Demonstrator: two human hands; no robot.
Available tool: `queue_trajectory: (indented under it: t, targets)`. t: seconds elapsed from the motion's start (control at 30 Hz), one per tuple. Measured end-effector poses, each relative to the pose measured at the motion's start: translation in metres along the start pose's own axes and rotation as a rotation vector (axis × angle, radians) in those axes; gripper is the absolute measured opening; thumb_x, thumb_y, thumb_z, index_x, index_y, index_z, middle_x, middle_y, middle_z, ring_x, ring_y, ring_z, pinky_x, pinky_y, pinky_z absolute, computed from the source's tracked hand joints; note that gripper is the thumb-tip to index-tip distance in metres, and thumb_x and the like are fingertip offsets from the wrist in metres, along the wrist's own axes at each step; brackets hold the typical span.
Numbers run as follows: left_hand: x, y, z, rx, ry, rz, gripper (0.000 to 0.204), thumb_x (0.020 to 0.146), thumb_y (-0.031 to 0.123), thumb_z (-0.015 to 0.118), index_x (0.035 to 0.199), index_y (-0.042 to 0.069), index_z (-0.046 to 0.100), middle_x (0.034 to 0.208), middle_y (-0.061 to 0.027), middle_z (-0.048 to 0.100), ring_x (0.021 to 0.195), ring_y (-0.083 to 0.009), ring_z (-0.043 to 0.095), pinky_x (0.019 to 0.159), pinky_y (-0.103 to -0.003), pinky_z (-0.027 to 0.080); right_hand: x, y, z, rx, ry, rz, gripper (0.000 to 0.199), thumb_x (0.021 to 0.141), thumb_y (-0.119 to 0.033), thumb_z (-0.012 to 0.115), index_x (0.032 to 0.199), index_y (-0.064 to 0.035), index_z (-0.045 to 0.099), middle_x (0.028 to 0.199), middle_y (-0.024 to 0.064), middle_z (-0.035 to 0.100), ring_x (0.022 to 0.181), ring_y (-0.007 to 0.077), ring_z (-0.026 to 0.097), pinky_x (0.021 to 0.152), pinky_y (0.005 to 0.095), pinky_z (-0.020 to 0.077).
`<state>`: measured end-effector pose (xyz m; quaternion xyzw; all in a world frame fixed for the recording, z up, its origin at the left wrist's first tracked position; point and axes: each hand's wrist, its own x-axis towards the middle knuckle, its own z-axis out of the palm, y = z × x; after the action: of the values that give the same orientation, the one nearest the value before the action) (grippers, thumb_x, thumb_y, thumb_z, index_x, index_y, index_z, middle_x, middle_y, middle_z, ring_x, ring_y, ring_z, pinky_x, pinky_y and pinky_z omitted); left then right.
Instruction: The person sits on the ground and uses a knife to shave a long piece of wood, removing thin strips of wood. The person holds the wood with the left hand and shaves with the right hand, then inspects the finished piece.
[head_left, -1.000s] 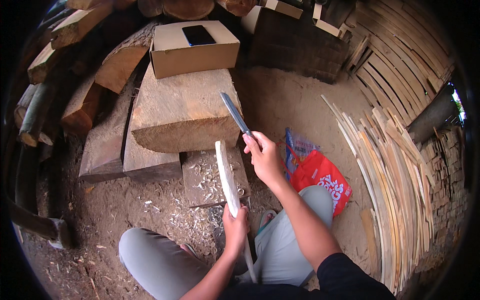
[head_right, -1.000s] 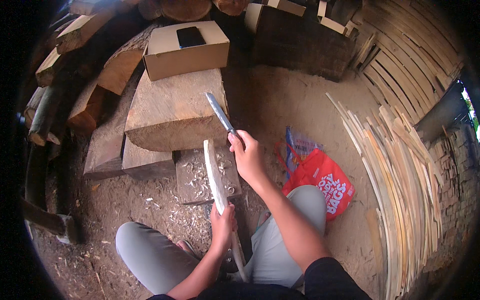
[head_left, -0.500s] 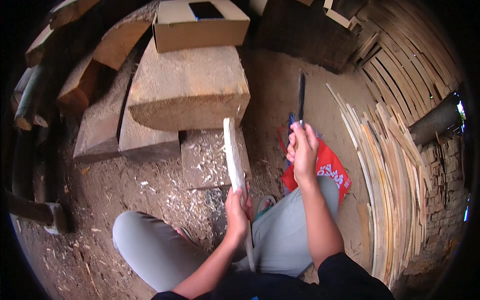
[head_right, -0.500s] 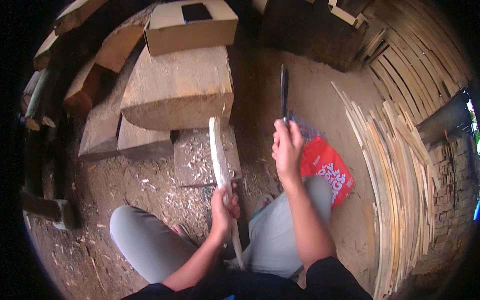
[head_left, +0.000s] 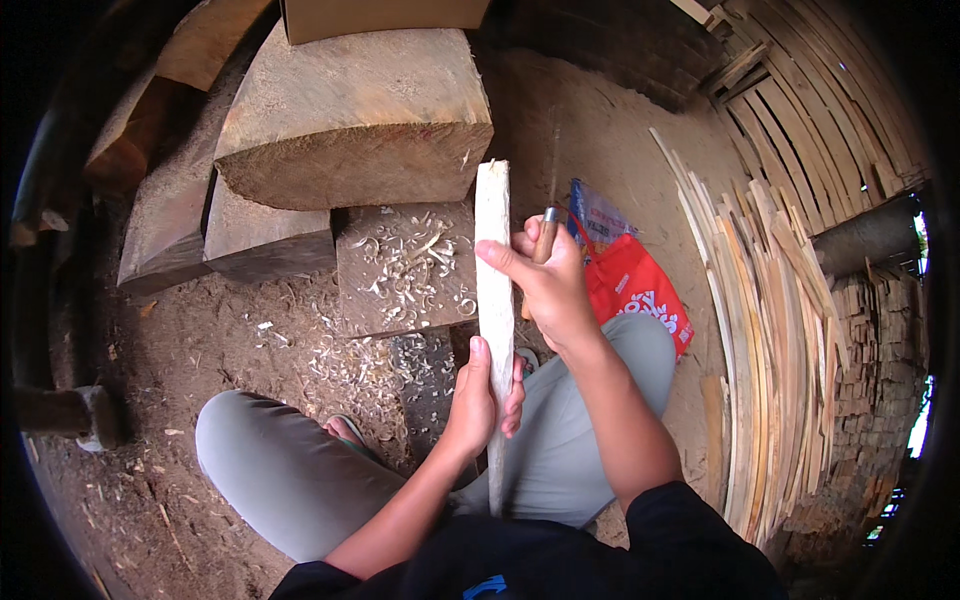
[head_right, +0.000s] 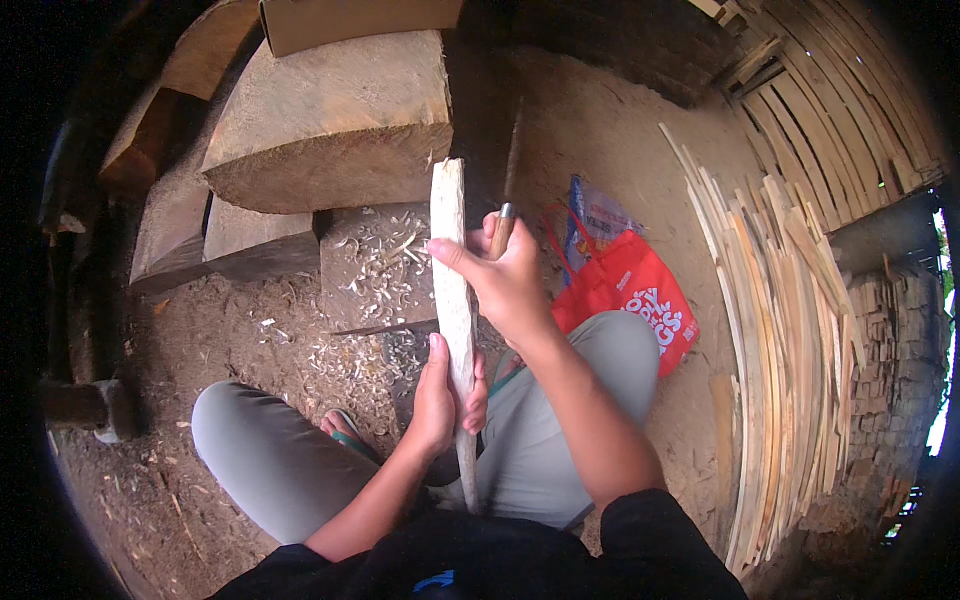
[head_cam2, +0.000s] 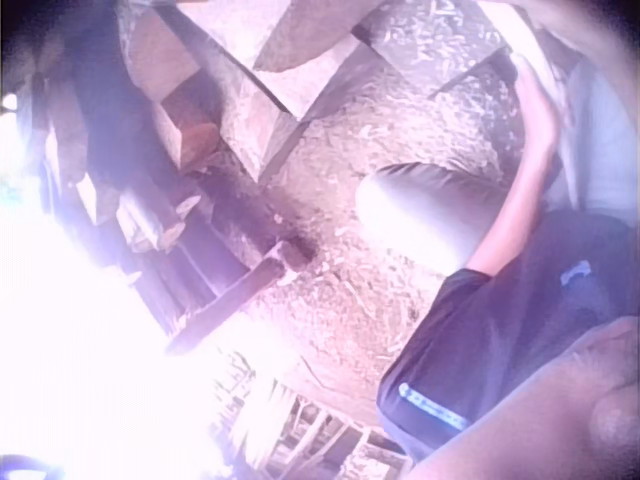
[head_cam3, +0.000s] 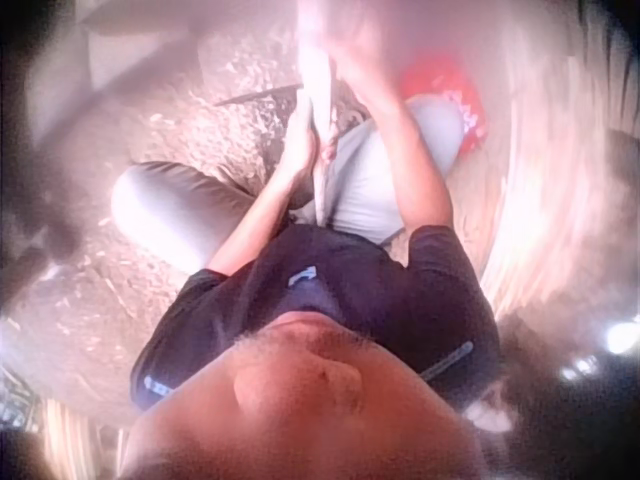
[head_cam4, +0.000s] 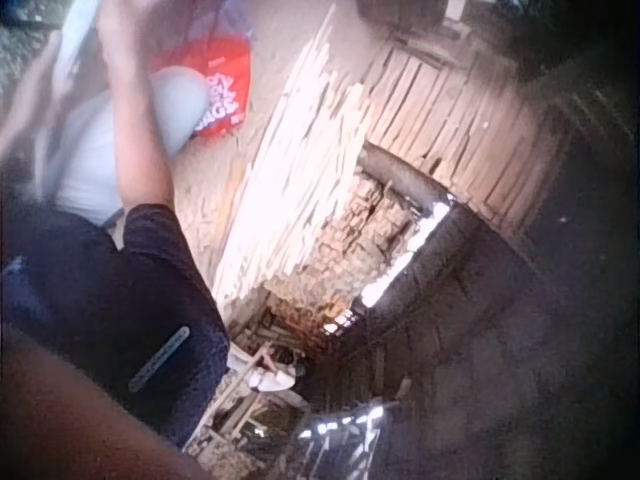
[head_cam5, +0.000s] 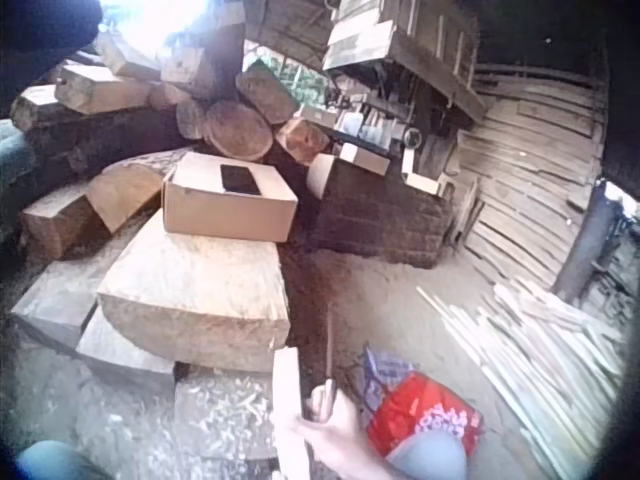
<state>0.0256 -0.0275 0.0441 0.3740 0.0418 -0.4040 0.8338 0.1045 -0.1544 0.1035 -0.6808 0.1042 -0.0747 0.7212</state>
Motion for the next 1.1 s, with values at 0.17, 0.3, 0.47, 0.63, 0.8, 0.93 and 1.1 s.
queue_trajectory:
  t: [0.17,0.3,0.47,0.63,0.8,0.93,1.1]
  targets:
    - [0.000,-0.002,-0.003,-0.053,-0.089,-0.066,0.074,0.098,0.075,0.015,0.086,0.008,0.045,0.051,-0.0023,0.038,0.035,-0.0136,0.034,0.035,-0.029,0.034,0.002,-0.008,-0.001,0.072,0.063,-0.042,0.042,0.087,-0.003,0.078,0.094,-0.0126,0.038,0.084,0.0035,0.065,0.078,0.0082,0.063,0.070,0.0226,0.0486]
    - [-0.002,-0.001,-0.001,-0.032,-0.157,-0.068,0.076,0.097,0.076,0.014,0.083,0.008,0.044,0.050,-0.0021,0.037,0.034,-0.0140,0.032,0.035,-0.030,0.034,0.009,-0.017,-0.002,0.095,0.108,-0.084,0.041,0.087,-0.002,0.077,0.094,-0.0126,0.038,0.086,0.0063,0.067,0.078,0.0096,0.064,0.071,0.0232,0.0489]
    - [-0.001,-0.004,0.006,0.007,-0.134,-0.060,0.074,0.101,0.070,0.015,0.085,0.005,0.047,0.053,-0.0028,0.040,0.039,-0.0136,0.038,0.038,-0.029,0.036,0.031,-0.024,-0.003,0.094,0.181,-0.305,0.041,0.085,-0.004,0.079,0.093,-0.0078,0.039,0.091,0.0139,0.071,0.077,0.0118,0.068,0.070,0.0237,0.0534]
    - [-0.001,-0.008,0.009,0.074,-0.128,-0.042,0.074,0.099,0.073,0.020,0.089,0.006,0.048,0.055,-0.0025,0.040,0.039,-0.0134,0.036,0.040,-0.029,0.037,0.049,-0.031,-0.009,0.033,0.244,-0.379,0.039,0.086,-0.006,0.079,0.094,-0.0053,0.041,0.094,0.0174,0.072,0.081,0.0144,0.070,0.074,0.0264,0.0554]
    - [-0.005,-0.005,0.011,0.095,-0.123,-0.027,0.072,0.100,0.072,0.020,0.092,0.005,0.047,0.057,-0.0022,0.040,0.040,-0.0131,0.036,0.040,-0.030,0.037,0.051,-0.034,-0.007,0.185,0.344,-0.293,0.029,0.096,-0.021,0.070,0.086,-0.0071,0.047,0.081,0.0062,0.067,0.072,0.0145,0.070,0.061,0.0257,0.0523]
    - [-0.004,-0.008,0.009,0.108,-0.080,0.019,0.067,0.103,0.066,0.023,0.097,0.005,0.048,0.060,-0.0024,0.042,0.043,-0.0127,0.037,0.043,-0.029,0.038,0.048,-0.023,-0.018,0.061,0.327,-0.156,0.031,0.090,-0.018,0.077,0.090,-0.0068,0.049,0.085,0.0072,0.069,0.073,0.0118,0.068,0.063,0.0251,0.0530]
    - [0.000,-0.014,0.007,0.170,0.054,0.089,0.056,0.107,0.055,0.030,0.112,0.005,0.053,0.066,-0.0021,0.047,0.048,-0.0117,0.043,0.046,-0.026,0.040,0.035,-0.014,-0.015,-0.038,0.132,-0.090,0.045,0.083,-0.001,0.080,0.099,-0.0118,0.039,0.094,0.0104,0.068,0.084,0.0152,0.069,0.069,0.0257,0.0550]
